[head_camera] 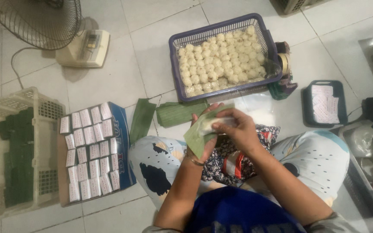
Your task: The person sits on the floor wrapping round rice balls in cut banana leaf pieces, folding the leaf around each ball and placing the wrapped items into a plastic basket. They occasionally handle small paper slips and plastic wrap while working through the tray of rice balls.
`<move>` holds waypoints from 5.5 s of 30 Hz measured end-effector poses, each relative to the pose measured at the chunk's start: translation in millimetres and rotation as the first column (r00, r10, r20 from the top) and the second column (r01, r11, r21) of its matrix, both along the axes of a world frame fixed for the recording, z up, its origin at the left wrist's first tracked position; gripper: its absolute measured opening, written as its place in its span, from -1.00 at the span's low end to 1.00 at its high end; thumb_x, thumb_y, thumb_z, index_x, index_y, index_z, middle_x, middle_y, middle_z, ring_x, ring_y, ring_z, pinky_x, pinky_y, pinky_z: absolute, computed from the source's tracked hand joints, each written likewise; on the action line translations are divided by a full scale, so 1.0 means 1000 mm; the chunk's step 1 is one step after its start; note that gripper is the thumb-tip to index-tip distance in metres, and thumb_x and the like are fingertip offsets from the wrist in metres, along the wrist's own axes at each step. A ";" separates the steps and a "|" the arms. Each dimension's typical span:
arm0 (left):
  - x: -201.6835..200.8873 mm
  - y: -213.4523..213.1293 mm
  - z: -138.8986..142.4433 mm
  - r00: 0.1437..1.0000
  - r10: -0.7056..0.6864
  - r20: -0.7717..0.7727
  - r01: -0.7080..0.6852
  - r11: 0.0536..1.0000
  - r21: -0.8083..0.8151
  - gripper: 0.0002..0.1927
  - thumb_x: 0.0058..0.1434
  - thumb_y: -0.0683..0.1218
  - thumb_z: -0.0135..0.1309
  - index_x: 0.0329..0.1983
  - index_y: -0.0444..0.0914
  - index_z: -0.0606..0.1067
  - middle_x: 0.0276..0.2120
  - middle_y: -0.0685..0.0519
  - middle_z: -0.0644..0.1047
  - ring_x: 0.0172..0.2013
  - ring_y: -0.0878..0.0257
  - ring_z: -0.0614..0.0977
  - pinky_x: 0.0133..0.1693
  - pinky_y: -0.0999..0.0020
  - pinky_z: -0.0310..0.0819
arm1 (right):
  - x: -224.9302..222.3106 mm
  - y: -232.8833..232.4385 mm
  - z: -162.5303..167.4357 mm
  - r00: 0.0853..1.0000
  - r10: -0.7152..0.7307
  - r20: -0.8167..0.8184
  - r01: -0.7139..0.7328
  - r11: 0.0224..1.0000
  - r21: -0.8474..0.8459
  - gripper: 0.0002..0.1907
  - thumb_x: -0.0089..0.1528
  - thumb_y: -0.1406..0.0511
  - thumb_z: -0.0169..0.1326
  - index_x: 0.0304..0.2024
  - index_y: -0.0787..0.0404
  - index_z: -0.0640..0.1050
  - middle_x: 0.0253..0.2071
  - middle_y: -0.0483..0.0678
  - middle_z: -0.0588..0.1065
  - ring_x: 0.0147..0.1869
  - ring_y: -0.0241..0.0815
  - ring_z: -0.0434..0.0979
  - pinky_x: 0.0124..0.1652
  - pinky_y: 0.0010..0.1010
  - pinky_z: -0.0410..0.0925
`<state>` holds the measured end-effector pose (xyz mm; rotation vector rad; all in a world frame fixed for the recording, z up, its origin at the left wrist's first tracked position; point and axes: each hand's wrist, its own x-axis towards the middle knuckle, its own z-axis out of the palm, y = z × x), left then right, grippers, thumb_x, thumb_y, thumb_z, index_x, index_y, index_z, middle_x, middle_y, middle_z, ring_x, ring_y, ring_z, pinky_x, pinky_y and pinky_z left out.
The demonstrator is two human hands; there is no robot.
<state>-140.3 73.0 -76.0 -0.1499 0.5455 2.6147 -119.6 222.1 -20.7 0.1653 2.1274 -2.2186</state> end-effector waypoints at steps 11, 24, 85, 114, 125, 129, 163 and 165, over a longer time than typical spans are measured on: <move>0.005 0.018 0.005 0.837 0.272 -0.474 -0.531 0.610 -0.589 -0.32 0.19 0.15 0.38 0.13 -0.46 0.51 -0.05 -0.15 0.59 -0.06 0.14 0.63 0.03 0.28 0.56 | 0.012 0.010 0.024 0.922 0.232 -0.309 -0.128 0.938 0.322 -0.78 0.30 0.36 0.06 -0.04 0.32 0.60 -0.11 0.01 0.58 -0.05 -0.19 0.60 -0.08 -0.43 0.47; 0.032 0.030 0.047 0.797 0.155 -0.584 -0.487 0.737 -0.469 -0.46 0.46 -0.18 -0.11 0.43 -0.44 0.09 0.21 -0.15 0.37 0.18 0.15 0.44 0.22 0.30 0.39 | 0.014 -0.009 0.025 0.820 -0.030 -0.572 0.324 0.848 0.420 -0.56 0.23 0.40 0.18 0.17 0.30 0.47 0.06 0.11 0.48 0.11 -0.02 0.54 0.09 -0.29 0.44; -0.124 0.146 -0.157 0.977 -0.183 -0.108 -0.164 -0.331 -0.929 -0.58 -0.06 0.07 0.43 -0.15 -0.07 0.56 -0.32 0.18 0.64 -0.16 0.24 0.60 0.11 0.16 0.11 | -0.090 0.151 -0.213 0.910 -0.357 0.211 0.204 0.829 0.521 -0.48 0.04 0.26 0.32 0.07 0.20 0.63 -0.13 0.13 0.65 -0.11 -0.05 0.68 -0.06 -0.30 0.47; -0.033 -0.034 -0.044 0.993 -0.083 -0.078 0.060 0.962 -0.265 -0.73 0.16 -0.09 0.22 -0.16 -0.24 0.42 0.13 -0.12 0.55 0.13 0.02 0.58 0.12 -0.01 0.60 | -0.054 0.087 -0.104 0.960 -0.212 0.185 0.227 0.972 -0.062 -0.63 0.10 0.42 0.27 -0.04 0.37 0.53 -0.18 0.10 0.58 -0.14 -0.12 0.63 -0.18 -0.32 0.53; -0.001 0.026 0.016 0.972 0.102 -0.212 -0.176 0.913 -0.367 -0.58 0.25 -0.20 0.12 0.17 -0.17 0.39 -0.01 -0.01 0.56 0.01 0.19 0.59 0.07 0.27 0.53 | -0.017 0.041 -0.038 0.988 -0.151 -0.015 0.141 0.952 -0.273 -0.76 0.13 0.52 0.25 -0.17 0.40 0.51 -0.17 -0.01 0.58 -0.11 -0.26 0.62 -0.11 -0.49 0.51; -0.002 0.034 0.015 0.915 0.135 -0.381 -0.325 0.807 -0.493 -0.50 0.28 -0.20 0.22 0.26 -0.36 0.40 0.07 -0.09 0.56 0.07 0.13 0.57 0.13 0.25 0.51 | -0.013 0.042 -0.038 0.990 -0.137 -0.040 0.129 0.979 -0.160 -0.82 0.19 0.47 0.25 -0.16 0.39 0.58 -0.20 0.00 0.59 -0.14 -0.26 0.59 -0.12 -0.48 0.47; 0.016 0.033 -0.048 0.994 -0.093 0.058 0.108 0.916 -0.387 -0.56 0.22 -0.25 0.14 0.18 -0.25 0.39 -0.11 -0.11 0.55 -0.09 -0.02 0.65 -0.10 -0.08 0.69 | -0.012 0.364 -0.171 0.885 -0.459 0.080 0.207 0.541 0.815 -0.71 -0.02 0.26 0.32 -0.27 0.24 0.64 -0.33 0.12 0.62 -0.19 0.06 0.68 -0.11 -0.16 0.50; 0.018 0.030 -0.046 0.993 -0.101 0.056 0.115 0.914 -0.389 -0.57 0.23 -0.24 0.13 0.18 -0.25 0.38 -0.12 -0.11 0.55 -0.09 -0.01 0.65 -0.10 -0.07 0.69 | -0.010 0.366 -0.175 0.867 -0.481 0.127 0.236 0.622 0.747 -0.82 0.16 0.26 0.16 -0.26 0.21 0.65 -0.33 0.08 0.65 -0.19 0.01 0.74 -0.09 -0.20 0.54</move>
